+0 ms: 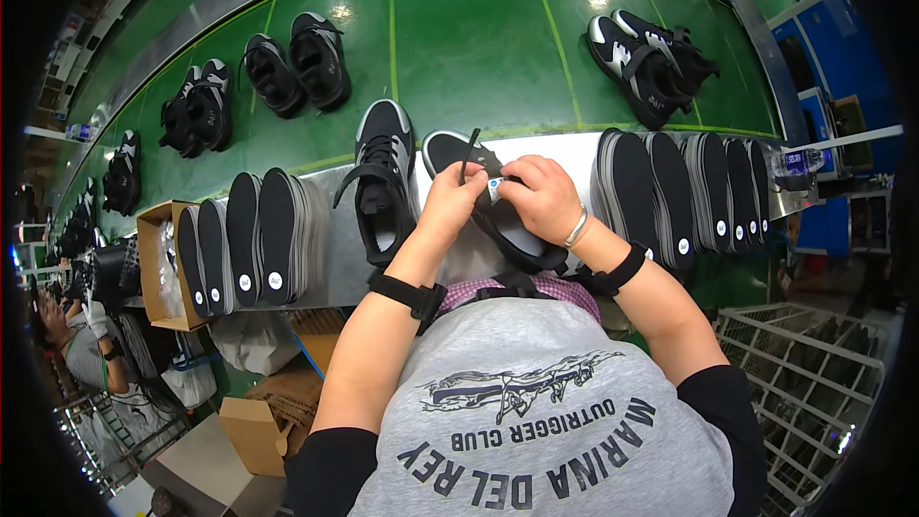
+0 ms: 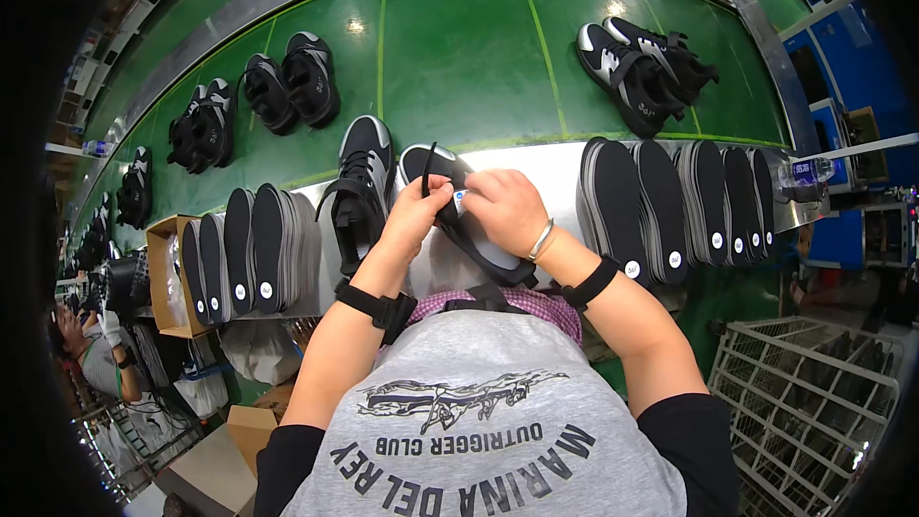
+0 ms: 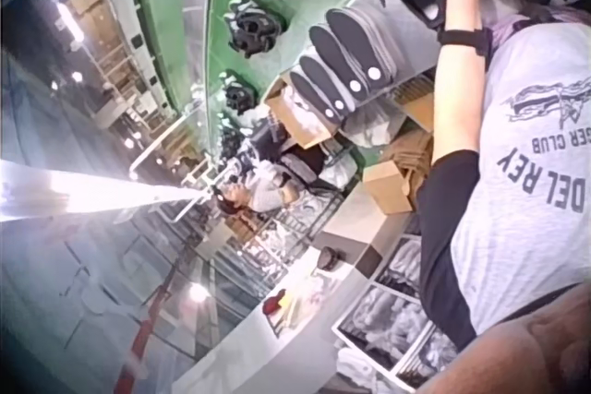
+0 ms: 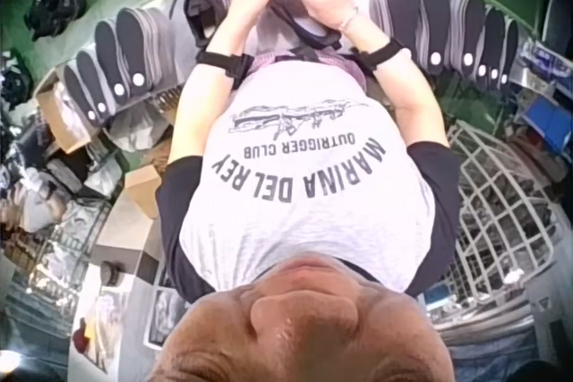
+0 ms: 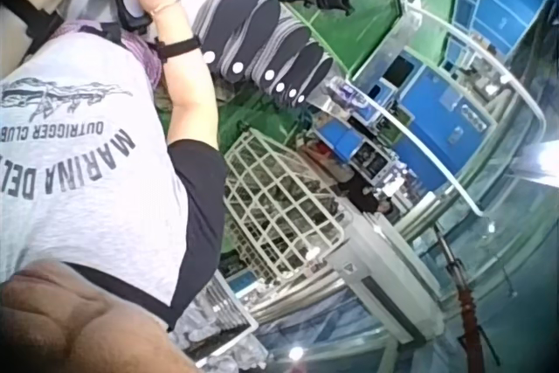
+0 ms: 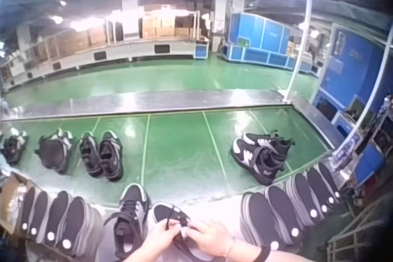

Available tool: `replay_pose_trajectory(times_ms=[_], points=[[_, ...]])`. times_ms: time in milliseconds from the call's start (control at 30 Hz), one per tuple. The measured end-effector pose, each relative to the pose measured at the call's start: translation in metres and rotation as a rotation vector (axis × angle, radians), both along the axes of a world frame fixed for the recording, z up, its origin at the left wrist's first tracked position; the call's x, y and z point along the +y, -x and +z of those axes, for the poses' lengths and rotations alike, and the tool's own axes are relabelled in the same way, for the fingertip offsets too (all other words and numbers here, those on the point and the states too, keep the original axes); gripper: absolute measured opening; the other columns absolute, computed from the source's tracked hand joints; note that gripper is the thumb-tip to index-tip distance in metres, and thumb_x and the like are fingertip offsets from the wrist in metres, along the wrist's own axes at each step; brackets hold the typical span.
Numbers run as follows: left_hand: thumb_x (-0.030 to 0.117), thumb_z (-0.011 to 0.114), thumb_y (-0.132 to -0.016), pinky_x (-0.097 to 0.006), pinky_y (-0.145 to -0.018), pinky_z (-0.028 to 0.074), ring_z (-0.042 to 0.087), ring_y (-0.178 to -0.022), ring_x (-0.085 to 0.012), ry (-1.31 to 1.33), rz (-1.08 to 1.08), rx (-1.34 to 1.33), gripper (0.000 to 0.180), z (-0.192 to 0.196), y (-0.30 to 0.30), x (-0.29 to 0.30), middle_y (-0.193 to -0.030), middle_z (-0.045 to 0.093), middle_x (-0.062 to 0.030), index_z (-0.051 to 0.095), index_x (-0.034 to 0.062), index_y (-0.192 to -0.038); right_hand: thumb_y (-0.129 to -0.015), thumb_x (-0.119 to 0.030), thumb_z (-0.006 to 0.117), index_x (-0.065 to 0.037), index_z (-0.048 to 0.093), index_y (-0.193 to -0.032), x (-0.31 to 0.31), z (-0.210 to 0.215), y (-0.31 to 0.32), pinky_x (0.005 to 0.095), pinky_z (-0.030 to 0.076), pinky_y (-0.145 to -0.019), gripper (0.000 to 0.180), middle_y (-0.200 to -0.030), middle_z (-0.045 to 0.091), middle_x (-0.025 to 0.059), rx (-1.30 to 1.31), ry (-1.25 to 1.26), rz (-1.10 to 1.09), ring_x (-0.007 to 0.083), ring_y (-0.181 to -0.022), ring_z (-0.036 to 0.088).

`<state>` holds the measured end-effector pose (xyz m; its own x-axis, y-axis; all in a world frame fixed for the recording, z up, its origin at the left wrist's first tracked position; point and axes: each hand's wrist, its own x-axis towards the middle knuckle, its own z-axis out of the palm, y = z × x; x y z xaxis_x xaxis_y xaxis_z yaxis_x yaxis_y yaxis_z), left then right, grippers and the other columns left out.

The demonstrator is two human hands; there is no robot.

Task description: Inserting insoles into black athletic shoes on a conveyor belt assembly line.

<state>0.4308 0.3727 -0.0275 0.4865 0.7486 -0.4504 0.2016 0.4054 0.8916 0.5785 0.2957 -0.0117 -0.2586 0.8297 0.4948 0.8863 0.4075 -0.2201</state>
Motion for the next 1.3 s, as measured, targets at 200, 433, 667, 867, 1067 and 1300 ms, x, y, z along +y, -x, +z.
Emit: replay_pose_trajectory(times_ms=[200, 433, 667, 867, 1067, 1300], points=[[0.020, 0.056, -0.078, -0.026, -0.067, 0.042, 0.052, -0.077, -0.0151, -0.166, -0.123, 0.075, 0.029, -0.002, 0.011, -0.001, -0.086, 0.055, -0.0070, 0.052, 0.0014, -0.100, -0.082, -0.013, 0.051, 0.001, 0.054, -0.081, 0.002, 0.006, 0.008, 0.0257, 0.042, -0.067, 0.014, -0.077, 0.057, 0.0065, 1.192, 0.419, -0.336, 0.0138, -0.074, 0.055], [0.037, 0.065, -0.066, -0.041, -0.078, 0.039, 0.050, -0.093, -0.0329, -0.834, -0.305, 0.078, 0.054, 0.073, 0.023, -0.032, -0.094, 0.055, -0.0168, 0.051, 0.0039, -0.106, -0.080, -0.005, 0.051, 0.003, 0.055, -0.079, -0.038, 0.043, 0.022, 0.0255, 0.042, -0.060, 0.008, -0.070, 0.054, 0.0083, 0.764, 0.456, -0.272, 0.0136, -0.067, 0.054], [0.015, 0.054, -0.075, -0.037, -0.063, 0.046, 0.059, -0.068, -0.0289, -0.776, -0.134, 0.092, 0.013, 0.071, 0.090, -0.015, -0.073, 0.061, -0.0105, 0.059, 0.0092, -0.085, -0.076, -0.002, 0.054, -0.001, 0.046, -0.109, -0.048, 0.033, 0.026, 0.0245, 0.043, -0.070, 0.034, -0.085, 0.054, 0.0050, 0.866, 0.548, -0.229, 0.0128, -0.077, 0.052], [0.014, 0.056, -0.072, -0.036, -0.064, 0.045, 0.058, -0.071, -0.0291, -0.984, 0.804, 0.790, 0.016, 0.084, 0.289, 0.082, -0.075, 0.060, -0.0159, 0.063, 0.0006, -0.078, -0.074, -0.014, 0.062, 0.001, 0.041, -0.116, -0.071, -0.010, -0.019, 0.0274, 0.041, -0.078, 0.049, -0.101, 0.051, 0.0103, 1.092, 1.016, -0.458, 0.0156, -0.087, 0.050], [0.030, 0.060, -0.071, -0.044, -0.073, 0.044, 0.057, -0.084, -0.0346, -0.845, 0.661, 1.936, 0.037, 0.030, 0.446, 0.120, -0.091, 0.057, -0.0234, 0.057, 0.0008, -0.094, -0.078, -0.023, 0.059, 0.002, 0.043, -0.117, -0.061, -0.001, 0.025, 0.0301, 0.043, -0.079, 0.049, -0.106, 0.053, 0.0144, 1.062, 1.134, -0.504, 0.0203, -0.092, 0.053], [0.015, 0.050, -0.086, -0.028, -0.089, 0.037, 0.048, -0.101, -0.0167, -0.729, 0.609, 0.336, 0.035, 0.059, 0.285, 0.079, -0.111, 0.050, -0.0101, 0.043, -0.0027, -0.115, -0.079, -0.028, 0.055, 0.001, 0.053, -0.106, -0.041, -0.009, 0.005, 0.0336, 0.046, -0.073, 0.040, -0.093, 0.060, 0.0171, 0.756, 0.781, -0.404, 0.0247, -0.082, 0.059]])
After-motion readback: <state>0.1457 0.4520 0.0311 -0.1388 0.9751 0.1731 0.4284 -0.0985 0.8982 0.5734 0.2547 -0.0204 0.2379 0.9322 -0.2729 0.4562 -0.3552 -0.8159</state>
